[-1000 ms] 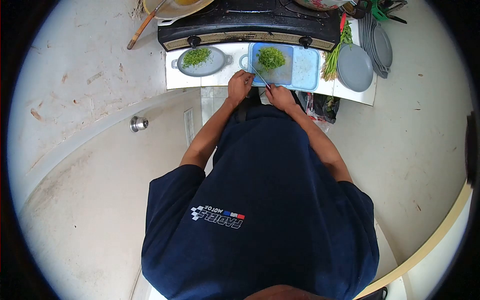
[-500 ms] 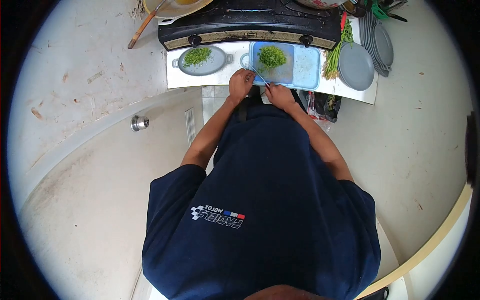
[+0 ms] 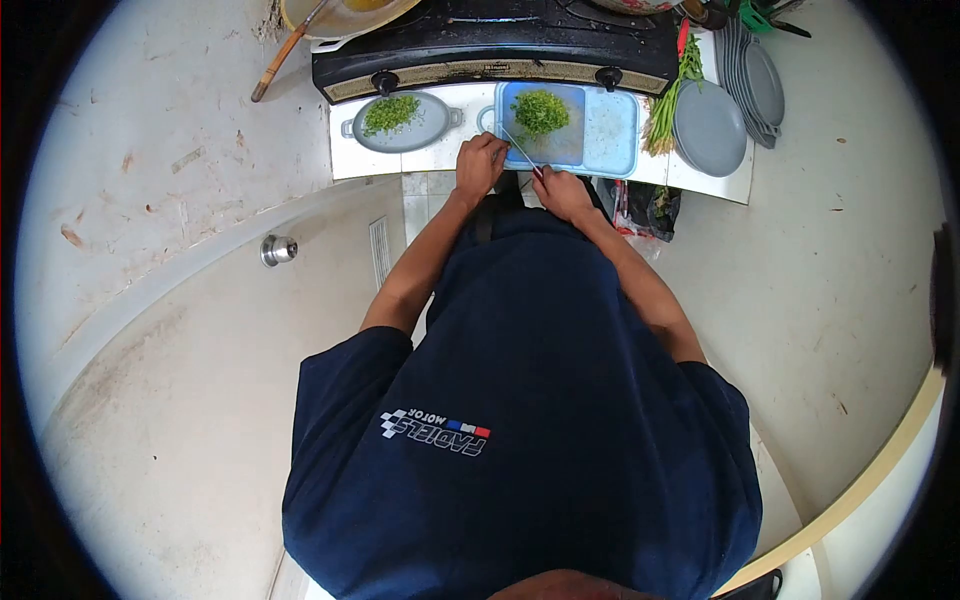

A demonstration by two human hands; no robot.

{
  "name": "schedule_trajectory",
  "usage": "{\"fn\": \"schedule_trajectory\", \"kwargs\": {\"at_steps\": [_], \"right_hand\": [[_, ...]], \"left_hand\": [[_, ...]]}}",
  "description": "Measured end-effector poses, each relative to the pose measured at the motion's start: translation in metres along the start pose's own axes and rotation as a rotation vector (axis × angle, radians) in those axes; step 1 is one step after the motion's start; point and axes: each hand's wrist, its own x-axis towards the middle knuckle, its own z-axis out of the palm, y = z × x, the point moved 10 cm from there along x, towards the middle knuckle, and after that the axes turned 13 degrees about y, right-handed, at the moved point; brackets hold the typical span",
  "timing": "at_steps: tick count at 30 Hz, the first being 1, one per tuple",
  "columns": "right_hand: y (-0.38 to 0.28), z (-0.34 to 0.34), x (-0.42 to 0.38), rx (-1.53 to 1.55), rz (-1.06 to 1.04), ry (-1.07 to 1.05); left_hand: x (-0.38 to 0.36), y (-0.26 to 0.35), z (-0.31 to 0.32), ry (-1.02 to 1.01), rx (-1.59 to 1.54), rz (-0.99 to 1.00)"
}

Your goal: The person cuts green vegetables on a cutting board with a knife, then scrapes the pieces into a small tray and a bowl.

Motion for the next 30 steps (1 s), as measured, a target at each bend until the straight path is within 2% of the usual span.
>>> {"fn": "schedule_trajectory", "kwargs": {"at_steps": [5, 9, 18, 26, 30], "right_hand": [[-0.003, 0.006, 0.002, 0.034, -0.051, 0.038], [-0.006, 0.013, 0.011, 0.044, -0.069, 0.042], [0.001, 0.006, 0.005, -0.005, -0.036, 0.011], [-0.007, -0.001, 0.015, -0.027, 0.001, 0.009], [-0.008, -0.005, 0.011, -0.052, -0.006, 0.019]], "left_hand": [[0.001, 0.009, -0.001, -0.047, 0.07, 0.09], [-0.001, 0.01, 0.0, -0.059, 0.086, 0.087], [0.0, -0.006, -0.003, -0.017, 0.004, -0.136], [-0.001, 0.001, -0.003, -0.018, 0.041, -0.021], [-0.001, 0.002, -0.003, -0.039, 0.071, -0.025]]}}
